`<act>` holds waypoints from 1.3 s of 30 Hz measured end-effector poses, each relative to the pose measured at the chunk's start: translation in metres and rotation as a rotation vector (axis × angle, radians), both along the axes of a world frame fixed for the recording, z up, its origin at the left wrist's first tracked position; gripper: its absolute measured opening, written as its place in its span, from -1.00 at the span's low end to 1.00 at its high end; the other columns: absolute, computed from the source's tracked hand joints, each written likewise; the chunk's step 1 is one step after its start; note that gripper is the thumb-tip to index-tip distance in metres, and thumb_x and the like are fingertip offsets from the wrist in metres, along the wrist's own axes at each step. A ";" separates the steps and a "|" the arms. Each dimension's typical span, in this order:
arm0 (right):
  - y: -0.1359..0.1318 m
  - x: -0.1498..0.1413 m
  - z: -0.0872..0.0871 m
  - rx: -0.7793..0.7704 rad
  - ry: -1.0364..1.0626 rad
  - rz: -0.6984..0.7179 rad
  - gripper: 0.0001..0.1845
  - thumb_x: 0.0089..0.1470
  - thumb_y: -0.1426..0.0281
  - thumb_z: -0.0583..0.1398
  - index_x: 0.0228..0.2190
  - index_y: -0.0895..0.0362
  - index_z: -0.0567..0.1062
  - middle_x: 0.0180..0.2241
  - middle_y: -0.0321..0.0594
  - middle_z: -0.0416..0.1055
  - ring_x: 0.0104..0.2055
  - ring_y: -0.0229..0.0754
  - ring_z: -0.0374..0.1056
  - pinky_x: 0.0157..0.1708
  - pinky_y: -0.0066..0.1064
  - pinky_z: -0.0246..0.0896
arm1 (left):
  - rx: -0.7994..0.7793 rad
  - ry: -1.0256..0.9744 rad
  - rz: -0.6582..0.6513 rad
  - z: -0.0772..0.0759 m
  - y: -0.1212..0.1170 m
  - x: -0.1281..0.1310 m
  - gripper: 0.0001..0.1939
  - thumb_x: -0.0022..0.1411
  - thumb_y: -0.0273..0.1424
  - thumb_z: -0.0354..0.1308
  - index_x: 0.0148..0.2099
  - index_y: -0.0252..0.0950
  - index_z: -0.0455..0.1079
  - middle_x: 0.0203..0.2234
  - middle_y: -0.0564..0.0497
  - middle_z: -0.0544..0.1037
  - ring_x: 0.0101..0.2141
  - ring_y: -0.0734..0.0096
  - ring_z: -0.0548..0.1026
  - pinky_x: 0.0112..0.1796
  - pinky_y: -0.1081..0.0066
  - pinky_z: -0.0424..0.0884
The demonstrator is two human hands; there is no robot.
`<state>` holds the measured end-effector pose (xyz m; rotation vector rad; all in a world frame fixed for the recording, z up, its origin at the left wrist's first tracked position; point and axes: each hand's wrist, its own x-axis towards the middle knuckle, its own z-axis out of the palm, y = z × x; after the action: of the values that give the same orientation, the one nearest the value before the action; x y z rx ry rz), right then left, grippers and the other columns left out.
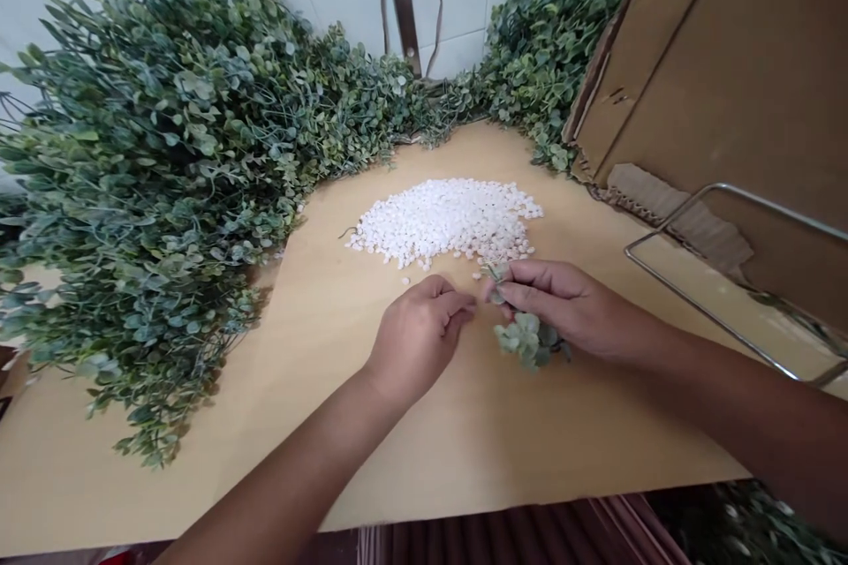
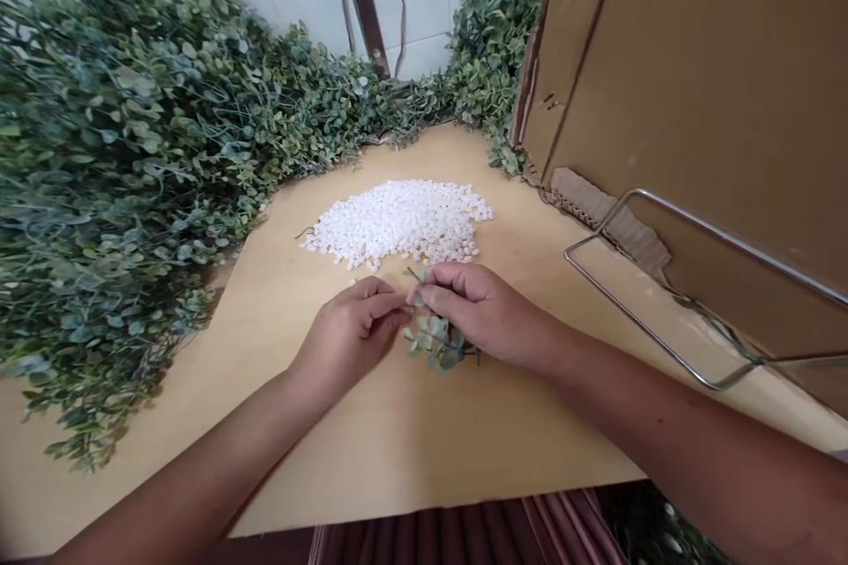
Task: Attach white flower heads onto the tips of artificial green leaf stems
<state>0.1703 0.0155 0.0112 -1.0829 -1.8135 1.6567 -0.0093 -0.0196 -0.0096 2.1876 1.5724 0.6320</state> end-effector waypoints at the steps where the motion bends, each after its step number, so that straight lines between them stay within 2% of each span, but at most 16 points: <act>1: 0.000 0.000 -0.002 0.014 -0.010 0.012 -0.63 0.03 0.15 0.05 -0.55 0.21 0.25 -0.61 -0.38 0.09 -0.59 -0.52 0.03 -0.60 -0.67 -0.04 | 0.017 0.026 -0.010 0.000 0.002 0.002 -0.79 0.19 -0.49 0.02 -0.27 -0.25 0.51 -0.41 -0.01 0.47 -0.41 0.41 0.43 -0.40 0.42 0.33; 4: 0.000 0.000 -0.006 0.019 -0.043 0.042 -0.58 0.03 0.08 0.04 -0.53 0.21 0.24 -0.60 -0.39 0.09 -0.59 -0.52 0.02 -0.61 -0.67 -0.03 | 0.045 0.052 -0.028 0.000 0.005 0.005 -0.78 0.19 -0.48 0.00 -0.28 -0.26 0.49 -0.41 -0.01 0.48 -0.42 0.42 0.43 -0.40 0.43 0.32; 7: -0.001 -0.001 -0.009 0.021 -0.087 0.037 -0.57 0.07 0.07 -0.03 -0.48 0.20 0.25 -0.57 -0.37 0.12 -0.57 -0.50 0.06 -0.59 -0.66 0.00 | 0.010 -0.015 -0.001 0.001 0.006 0.003 -0.80 0.18 -0.48 0.00 -0.31 -0.27 0.47 -0.42 -0.01 0.48 -0.42 0.42 0.42 -0.39 0.42 0.32; 9: -0.003 -0.002 -0.010 0.060 -0.116 0.018 -0.59 0.11 0.10 -0.08 -0.49 0.20 0.23 -0.58 -0.37 0.10 -0.57 -0.49 0.05 -0.57 -0.65 0.00 | -0.106 -0.189 0.062 0.002 0.007 0.002 -0.86 0.16 -0.45 0.03 -0.35 -0.30 0.43 -0.49 0.01 0.47 -0.47 0.44 0.41 -0.43 0.43 0.31; 13: -0.006 -0.006 -0.013 0.176 -0.166 -0.004 -0.61 0.13 0.16 -0.09 -0.54 0.19 0.20 -0.61 -0.38 0.03 -0.56 -0.47 -0.01 -0.56 -0.61 -0.05 | -0.433 -0.727 0.206 0.010 0.012 0.000 -0.93 0.06 -0.42 0.13 -0.39 -0.33 0.35 -0.62 0.09 0.44 -0.61 0.57 0.33 -0.53 0.50 0.29; 15: -0.008 -0.008 -0.014 0.218 -0.186 -0.014 -0.63 0.13 0.18 -0.08 -0.54 0.20 0.22 -0.61 -0.38 0.03 -0.55 -0.46 -0.02 -0.55 -0.60 -0.06 | -0.495 -0.891 0.235 0.013 0.014 -0.001 -0.91 -0.02 -0.45 0.19 -0.39 -0.35 0.37 -0.62 0.09 0.45 -0.62 0.60 0.31 -0.52 0.51 0.30; 18: -0.008 -0.010 -0.015 0.248 -0.197 -0.021 -0.66 0.13 0.22 -0.06 -0.50 0.21 0.28 -0.57 -0.35 0.12 -0.52 -0.45 0.04 -0.50 -0.59 -0.02 | -0.534 -1.013 0.243 0.015 0.015 -0.003 -0.87 -0.08 -0.46 0.25 -0.39 -0.35 0.41 -0.61 0.09 0.47 -0.60 0.61 0.33 -0.51 0.52 0.29; 21: -0.007 -0.011 -0.015 0.258 -0.177 -0.012 -0.66 0.15 0.24 -0.06 -0.44 0.21 0.34 -0.51 -0.32 0.23 -0.47 -0.45 0.11 -0.44 -0.59 0.03 | -0.609 -1.080 0.187 0.012 0.016 -0.006 -0.83 -0.09 -0.41 0.30 -0.38 -0.35 0.45 -0.59 0.08 0.49 -0.57 0.60 0.38 -0.50 0.53 0.30; 24: -0.007 -0.013 -0.014 0.266 -0.154 -0.002 -0.68 0.15 0.27 -0.04 -0.41 0.21 0.39 -0.54 -0.33 0.23 -0.49 -0.46 0.11 -0.45 -0.61 0.03 | -0.672 -1.136 0.126 0.008 0.017 -0.007 -0.78 -0.15 -0.39 0.36 -0.38 -0.35 0.48 -0.58 0.08 0.51 -0.56 0.59 0.42 -0.49 0.53 0.33; 28: -0.006 -0.015 -0.013 0.281 -0.154 -0.013 -0.71 0.12 0.31 0.00 -0.44 0.22 0.41 -0.58 -0.35 0.20 -0.53 -0.47 0.08 -0.51 -0.63 0.01 | -0.703 -1.156 0.165 0.007 0.018 -0.007 -0.75 -0.22 -0.40 0.40 -0.43 -0.36 0.48 -0.62 0.09 0.50 -0.58 0.58 0.42 -0.49 0.51 0.36; 32: -0.005 -0.017 -0.013 0.270 -0.171 -0.036 -0.70 0.11 0.32 0.00 -0.50 0.23 0.40 -0.56 -0.32 0.25 -0.51 -0.46 0.12 -0.49 -0.62 0.05 | -0.719 -1.148 0.196 0.008 0.019 -0.007 -0.79 -0.14 -0.39 0.36 -0.39 -0.36 0.51 -0.61 0.04 0.53 -0.54 0.53 0.46 -0.45 0.50 0.39; 39: -0.004 -0.017 -0.017 0.296 -0.207 -0.099 -0.73 0.04 0.34 0.01 -0.56 0.23 0.37 -0.63 -0.36 0.10 -0.56 -0.46 0.02 -0.55 -0.59 -0.05 | -0.743 -1.145 0.182 0.008 0.020 -0.008 -0.81 -0.12 -0.40 0.35 -0.41 -0.36 0.48 -0.58 0.04 0.55 -0.52 0.52 0.49 -0.47 0.53 0.39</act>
<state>0.1531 0.0114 -0.0053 -1.2220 -2.0202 1.2082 -0.0168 0.0001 -0.0016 0.8301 1.0639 0.9134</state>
